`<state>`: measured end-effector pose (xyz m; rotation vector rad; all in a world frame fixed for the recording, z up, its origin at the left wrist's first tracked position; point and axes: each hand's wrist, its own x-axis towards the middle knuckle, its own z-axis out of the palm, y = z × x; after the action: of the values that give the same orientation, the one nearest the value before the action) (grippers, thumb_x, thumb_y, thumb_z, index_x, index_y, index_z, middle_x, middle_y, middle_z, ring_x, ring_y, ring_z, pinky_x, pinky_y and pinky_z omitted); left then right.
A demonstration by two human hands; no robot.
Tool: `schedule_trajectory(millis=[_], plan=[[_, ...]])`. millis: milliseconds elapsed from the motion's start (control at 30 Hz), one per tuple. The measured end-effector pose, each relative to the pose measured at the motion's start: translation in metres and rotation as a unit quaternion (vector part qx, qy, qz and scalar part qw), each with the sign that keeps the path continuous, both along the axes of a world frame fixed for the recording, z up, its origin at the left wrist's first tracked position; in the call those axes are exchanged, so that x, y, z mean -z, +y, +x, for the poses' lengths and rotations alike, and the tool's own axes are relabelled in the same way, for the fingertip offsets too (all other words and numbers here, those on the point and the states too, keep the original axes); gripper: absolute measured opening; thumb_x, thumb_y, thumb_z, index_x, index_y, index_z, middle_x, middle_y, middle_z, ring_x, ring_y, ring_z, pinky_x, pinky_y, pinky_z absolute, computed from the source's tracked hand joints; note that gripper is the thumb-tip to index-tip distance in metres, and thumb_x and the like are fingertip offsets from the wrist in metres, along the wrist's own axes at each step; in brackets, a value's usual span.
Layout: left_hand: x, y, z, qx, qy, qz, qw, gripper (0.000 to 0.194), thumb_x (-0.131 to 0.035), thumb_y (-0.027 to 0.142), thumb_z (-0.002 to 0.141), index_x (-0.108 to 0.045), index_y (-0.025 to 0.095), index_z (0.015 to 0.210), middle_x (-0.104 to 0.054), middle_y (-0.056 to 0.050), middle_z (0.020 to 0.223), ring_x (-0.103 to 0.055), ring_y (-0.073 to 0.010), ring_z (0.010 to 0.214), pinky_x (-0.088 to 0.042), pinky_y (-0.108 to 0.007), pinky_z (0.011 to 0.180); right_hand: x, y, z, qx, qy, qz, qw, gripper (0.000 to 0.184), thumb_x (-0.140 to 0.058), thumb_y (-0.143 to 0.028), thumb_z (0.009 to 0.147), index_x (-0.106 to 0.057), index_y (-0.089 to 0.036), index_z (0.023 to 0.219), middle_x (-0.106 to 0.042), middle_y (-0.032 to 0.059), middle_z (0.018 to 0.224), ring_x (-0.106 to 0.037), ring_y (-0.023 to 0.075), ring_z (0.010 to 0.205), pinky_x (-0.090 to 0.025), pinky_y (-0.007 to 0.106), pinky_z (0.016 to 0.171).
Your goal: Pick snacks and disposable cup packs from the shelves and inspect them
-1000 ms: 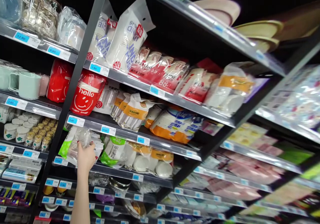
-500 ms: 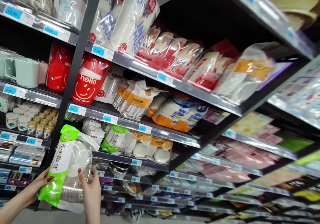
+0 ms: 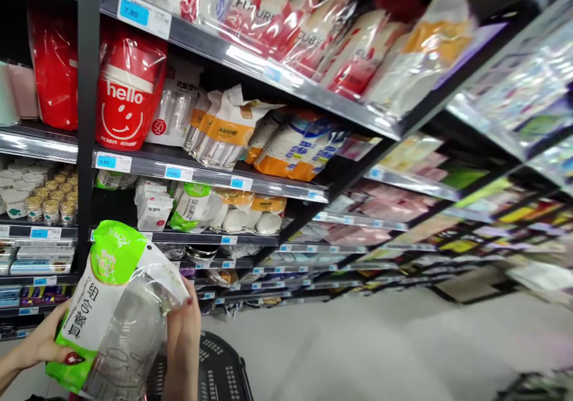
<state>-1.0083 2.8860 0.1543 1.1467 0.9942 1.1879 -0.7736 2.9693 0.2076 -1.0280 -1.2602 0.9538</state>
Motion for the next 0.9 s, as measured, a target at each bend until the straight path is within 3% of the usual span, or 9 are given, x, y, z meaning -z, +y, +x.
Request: schedule_trajectory(millis=[67,167,367,500,567,633,767,900], plan=[[0.007,-0.001,-0.002,0.007,0.04,0.013,0.999,0.093,-0.081,0.046,0.05,-0.046,0.017,0.132,-0.052,-0.014,0.135,-0.043,-0.0385,0.124,-0.032,-0.046,0.106,-0.016,0.002,0.006,0.0,0.058,-0.004,0.998,0.041,-0.056,-0.059,0.076,-0.06,-0.02,0.089,-0.067,0.0068,0.084,-0.063,0.0201,0.077,-0.051,0.03,0.069],[0.013,-0.003,-0.006,0.012,0.085,0.009,0.996,0.095,-0.08,0.049,0.05,-0.046,0.015,0.132,-0.051,-0.015,0.136,-0.043,-0.0399,0.125,-0.031,-0.047,0.107,-0.03,0.004,0.016,0.004,0.119,-0.007,0.993,0.034,-0.075,-0.045,0.063,-0.063,-0.018,0.08,-0.065,0.0037,0.075,-0.057,0.0152,0.068,-0.047,0.024,0.063],[0.031,-0.009,-0.028,-0.005,0.145,-0.008,0.989,0.09,-0.081,0.048,0.046,-0.054,0.017,0.126,-0.052,-0.014,0.136,-0.041,-0.0423,0.126,-0.026,-0.051,0.109,-0.038,0.014,0.032,0.006,0.086,0.0,0.996,0.035,-0.079,-0.045,0.056,-0.059,-0.017,0.062,-0.055,-0.0002,0.054,-0.046,0.0106,0.049,-0.037,0.02,0.045],[0.056,-0.015,-0.041,-0.031,0.133,-0.024,0.99,0.087,-0.082,0.047,0.043,-0.058,0.019,0.122,-0.054,-0.012,0.134,-0.043,-0.0424,0.125,-0.027,-0.051,0.109,-0.036,0.015,0.033,0.022,0.067,-0.006,0.998,0.035,-0.078,-0.046,0.056,-0.061,-0.016,0.062,-0.055,0.0003,0.051,-0.044,0.0102,0.047,-0.035,0.021,0.044],[0.061,-0.016,-0.045,-0.038,0.124,-0.027,0.991,0.088,-0.083,0.046,0.041,-0.058,0.019,0.122,-0.056,-0.012,0.133,-0.044,-0.0424,0.124,-0.029,-0.05,0.108,-0.033,0.014,0.029,0.026,0.071,-0.01,0.997,0.034,-0.078,-0.045,0.057,-0.062,-0.015,0.064,-0.053,-0.0003,0.051,-0.043,0.0096,0.046,-0.033,0.021,0.044],[0.059,-0.017,-0.046,-0.036,0.127,-0.031,0.991,0.09,-0.084,0.045,0.04,-0.059,0.019,0.122,-0.056,-0.012,0.132,-0.044,-0.0425,0.123,-0.029,-0.05,0.108,-0.029,0.013,0.026,0.024,0.07,-0.01,0.997,0.033,-0.078,-0.043,0.059,-0.062,-0.015,0.065,-0.053,-0.0004,0.052,-0.043,0.0095,0.047,-0.032,0.021,0.045],[0.039,-0.018,-0.046,-0.025,0.153,-0.036,0.987,0.09,-0.083,0.043,0.042,-0.057,0.017,0.125,-0.055,-0.013,0.134,-0.044,-0.0424,0.124,-0.029,-0.051,0.108,-0.029,0.019,0.027,0.027,0.041,-0.001,0.999,0.029,-0.075,-0.042,0.063,-0.062,-0.016,0.065,-0.053,-0.0016,0.051,-0.042,0.0092,0.046,-0.032,0.021,0.044],[0.023,-0.019,-0.047,-0.015,0.204,-0.009,0.979,0.084,-0.079,0.04,0.052,-0.053,0.019,0.129,-0.055,-0.011,0.133,-0.047,-0.0408,0.121,-0.033,-0.049,0.106,-0.051,0.031,0.028,-0.065,-0.136,-0.009,0.989,0.022,-0.07,-0.039,0.066,-0.067,-0.017,0.071,-0.065,0.0039,0.066,-0.059,0.0179,0.06,-0.046,0.03,0.057]])
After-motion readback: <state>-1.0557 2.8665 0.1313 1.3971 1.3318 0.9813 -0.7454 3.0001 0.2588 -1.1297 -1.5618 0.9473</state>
